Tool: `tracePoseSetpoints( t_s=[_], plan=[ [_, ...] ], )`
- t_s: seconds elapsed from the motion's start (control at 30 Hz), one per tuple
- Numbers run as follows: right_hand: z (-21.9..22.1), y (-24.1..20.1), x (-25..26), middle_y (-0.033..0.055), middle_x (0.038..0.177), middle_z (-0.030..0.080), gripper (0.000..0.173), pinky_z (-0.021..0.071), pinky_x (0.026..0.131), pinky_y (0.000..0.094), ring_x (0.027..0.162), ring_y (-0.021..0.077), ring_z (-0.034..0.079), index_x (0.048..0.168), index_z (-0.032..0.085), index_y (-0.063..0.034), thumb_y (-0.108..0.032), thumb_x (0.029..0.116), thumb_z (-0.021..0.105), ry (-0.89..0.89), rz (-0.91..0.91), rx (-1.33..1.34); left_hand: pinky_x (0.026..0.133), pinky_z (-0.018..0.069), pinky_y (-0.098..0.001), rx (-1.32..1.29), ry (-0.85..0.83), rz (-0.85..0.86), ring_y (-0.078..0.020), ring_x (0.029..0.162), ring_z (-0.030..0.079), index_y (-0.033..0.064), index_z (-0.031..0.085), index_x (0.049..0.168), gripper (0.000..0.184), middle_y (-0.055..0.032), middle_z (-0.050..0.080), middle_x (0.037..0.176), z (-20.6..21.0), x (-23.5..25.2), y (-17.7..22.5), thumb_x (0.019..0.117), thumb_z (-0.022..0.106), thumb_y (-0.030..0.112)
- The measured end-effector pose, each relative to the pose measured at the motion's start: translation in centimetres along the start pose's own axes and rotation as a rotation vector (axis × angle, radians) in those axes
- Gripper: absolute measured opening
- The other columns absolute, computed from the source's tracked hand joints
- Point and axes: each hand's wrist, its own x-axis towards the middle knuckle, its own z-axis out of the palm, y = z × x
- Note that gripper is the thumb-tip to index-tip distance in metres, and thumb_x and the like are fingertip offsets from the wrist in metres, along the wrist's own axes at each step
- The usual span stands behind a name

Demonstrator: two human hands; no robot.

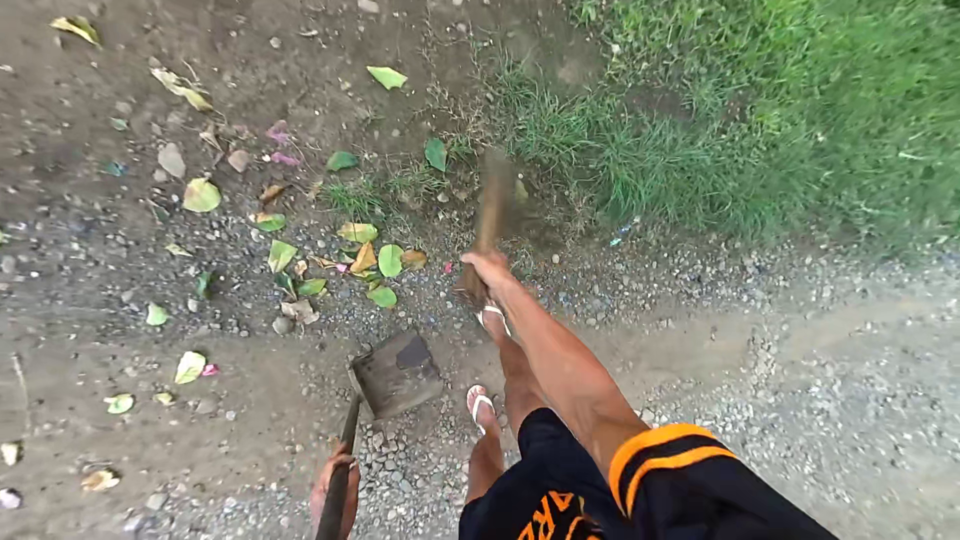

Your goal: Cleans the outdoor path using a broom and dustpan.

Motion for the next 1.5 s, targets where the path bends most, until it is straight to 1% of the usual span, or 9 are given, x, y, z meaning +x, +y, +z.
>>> tracePoseSetpoints(
  t_s=[0.1,0.23,0.43,0.63,0.8,0.93,1.17,1.33,1.5],
  plan=[
    [4.4,-5.1,-0.2,0.0168,0.101,0.072,0.047,0.0589,0.076,0.0512,0.087,0.0294,0.070,0.125,0.065,-0.0068,-0.024,0.0844,0.080,-0.215,-0.183,-0.114,0.107,0.0462,-0.0534,0.020,-0.021,-0.060,-0.0374,0.130,0.057,-0.0084,0.064,0.107,0.026,-0.0269,0.059,0.138,0.3,0.3,2.1,0.0874,0.058,0.009],
    [3.0,-1.9,-5.1,0.0171,0.108,0.072,0.062,0.0627,0.079,0.0473,0.087,0.0272,0.072,0.141,0.055,-0.0077,-0.022,0.0864,0.080,-0.324,-0.189,-0.104,0.109,0.0455,-0.0535,-0.011,-0.016,-0.065,-0.0390,0.130,0.056,-0.0103,0.064,0.108,0.028,-0.0290,0.057,0.139,0.9,0.9,3.9,0.0872,0.057,0.006],
    [-0.6,6.2,-14.9,0.0199,0.088,0.069,0.046,0.0629,0.064,0.0427,0.069,0.0278,0.070,0.135,0.048,0.0020,-0.012,0.0958,0.067,-0.105,0.223,0.217,0.108,0.0463,-0.0535,-0.022,-0.020,-0.213,-0.0383,0.131,0.057,-0.0092,0.065,0.110,0.025,-0.0271,0.056,0.143,0.5,1.5,6.1,0.0876,0.057,-0.002],
    [15.4,1.2,-7.1,0.0076,0.087,0.060,0.026,0.0548,0.065,0.0384,0.074,0.0185,0.061,0.111,0.055,-0.0106,-0.035,0.1022,0.056,-0.255,0.566,0.569,0.111,0.0444,-0.0525,-0.039,0.003,-0.191,-0.0398,0.134,0.055,-0.0086,0.066,0.106,0.023,-0.0281,0.054,0.144,0.5,2.4,6.0,0.0866,0.056,0.000],
    [25.1,-4.3,-5.3,0.0017,0.077,0.065,0.028,0.0568,0.058,0.0284,0.065,0.0120,0.064,0.096,0.059,-0.0133,-0.037,0.1055,0.046,-0.804,0.317,0.698,0.109,0.0466,-0.0499,-0.071,0.033,-0.228,-0.0366,0.132,0.057,-0.0081,0.067,0.103,0.022,-0.0268,0.055,0.144,0.9,1.8,5.5,0.0883,0.055,0.003],
    [17.8,-2.0,-8.6,0.0026,0.088,0.064,0.027,0.0558,0.059,0.0246,0.065,0.0094,0.062,0.112,0.059,-0.0128,-0.036,0.1009,0.049,-0.935,0.255,0.474,0.107,0.0482,-0.0513,-0.036,0.018,-0.252,-0.0373,0.130,0.058,-0.0075,0.067,0.104,0.020,-0.0258,0.055,0.145,0.8,2.0,5.9,0.0873,0.056,-0.002],
    [1.6,7.8,-13.6,0.0106,0.077,0.065,0.038,0.0594,0.055,0.0355,0.057,0.0194,0.065,0.125,0.047,0.0005,-0.016,0.0923,0.058,-0.481,0.427,-0.012,0.110,0.0458,-0.0521,-0.081,0.045,-0.191,-0.0388,0.134,0.055,-0.0078,0.066,0.103,0.021,-0.0269,0.055,0.144,0.0,2.4,5.4,0.0877,0.055,0.002],
    [14.5,7.1,-10.3,0.0112,0.087,0.062,0.028,0.0553,0.063,0.0372,0.071,0.0199,0.062,0.121,0.055,-0.0039,-0.021,0.1002,0.062,-0.255,0.615,0.028,0.108,0.0479,-0.0527,-0.035,0.063,-0.217,-0.0382,0.133,0.057,-0.0052,0.067,0.101,0.020,-0.0244,0.057,0.144,0.4,1.8,4.8,0.0879,0.054,0.003],
    [28.6,1.5,-5.8,0.0046,0.080,0.064,0.018,0.0559,0.056,0.0304,0.064,0.0136,0.063,0.108,0.057,-0.0102,-0.027,0.1014,0.054,-0.723,0.423,0.263,0.107,0.0476,-0.0518,-0.044,0.075,-0.236,-0.0386,0.131,0.058,-0.0063,0.067,0.100,0.018,-0.0255,0.056,0.143,1.5,1.1,5.0,0.0885,0.055,0.001]
  ],
)
